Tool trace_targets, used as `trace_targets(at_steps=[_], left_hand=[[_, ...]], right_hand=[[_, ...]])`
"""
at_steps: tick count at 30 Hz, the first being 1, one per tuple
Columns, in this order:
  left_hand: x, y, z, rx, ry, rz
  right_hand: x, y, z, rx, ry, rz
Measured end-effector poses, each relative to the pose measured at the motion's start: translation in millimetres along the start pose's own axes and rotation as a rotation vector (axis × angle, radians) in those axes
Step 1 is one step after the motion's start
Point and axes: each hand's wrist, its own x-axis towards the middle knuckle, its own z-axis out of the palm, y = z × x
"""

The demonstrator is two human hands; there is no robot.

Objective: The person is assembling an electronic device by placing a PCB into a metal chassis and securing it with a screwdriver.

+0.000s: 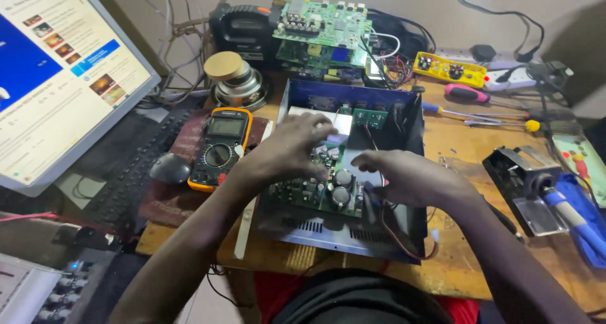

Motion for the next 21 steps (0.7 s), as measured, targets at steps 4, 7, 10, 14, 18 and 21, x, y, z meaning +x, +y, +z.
trace_targets(at_steps=[4,7,10,14,18,21], left_hand=[[6.4,22.5,3.3,-0.012,-0.341,-0.111],[-0.5,24.6,20.5,0.112,-0.389,-0.101],[-4.5,18.4,33.8,0.234,-0.294,0.021],[0.0,0.9,54.0,0.239,-0.229,0.094],[3.2,-3.1,59.0,0.270,-0.218,0.043],[6.2,-9.0,61.0,0.250,-0.214,0.065]], right_hand=[[-12.0,-26.0,-2.9,-0.182,-0.159,-0.037],[-9.2,-28.9,6.8,-0.356,-0.114,0.004],[-6.6,-23.7,13.6,-0.439,-0.056,0.013],[-6.0,-23.1,15.0,-0.437,-0.024,0.036],[-8.1,-40.6,5.4,-0.402,-0.059,0.116],[-3.2,-27.0,14.0,-0.413,-0.042,0.078]])
